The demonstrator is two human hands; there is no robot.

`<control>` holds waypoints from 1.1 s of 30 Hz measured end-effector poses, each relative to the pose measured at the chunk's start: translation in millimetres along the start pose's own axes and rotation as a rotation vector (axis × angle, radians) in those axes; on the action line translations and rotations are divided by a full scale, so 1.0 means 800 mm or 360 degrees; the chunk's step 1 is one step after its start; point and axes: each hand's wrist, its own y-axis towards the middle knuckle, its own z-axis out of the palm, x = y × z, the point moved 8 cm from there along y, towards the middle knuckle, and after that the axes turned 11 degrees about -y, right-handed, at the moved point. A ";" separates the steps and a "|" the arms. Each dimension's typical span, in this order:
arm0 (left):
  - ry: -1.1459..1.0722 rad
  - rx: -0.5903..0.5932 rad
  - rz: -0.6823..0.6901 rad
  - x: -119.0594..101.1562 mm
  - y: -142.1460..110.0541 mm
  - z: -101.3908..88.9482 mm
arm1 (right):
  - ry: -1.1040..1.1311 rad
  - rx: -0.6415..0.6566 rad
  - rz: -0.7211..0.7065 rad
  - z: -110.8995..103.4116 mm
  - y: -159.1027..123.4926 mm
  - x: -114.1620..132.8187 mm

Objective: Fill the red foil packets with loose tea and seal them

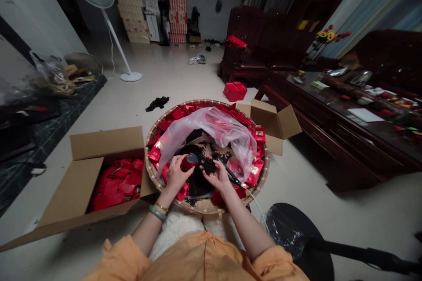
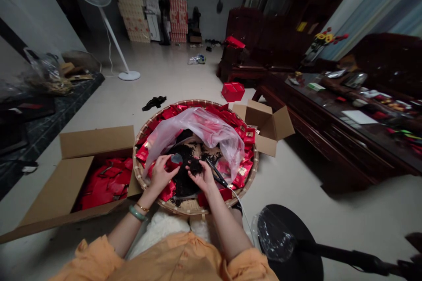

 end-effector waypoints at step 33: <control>0.0055 -0.0025 -0.0042 0.006 0.002 0.015 | -0.0754 -0.0108 -0.0682 0.100 -0.007 0.081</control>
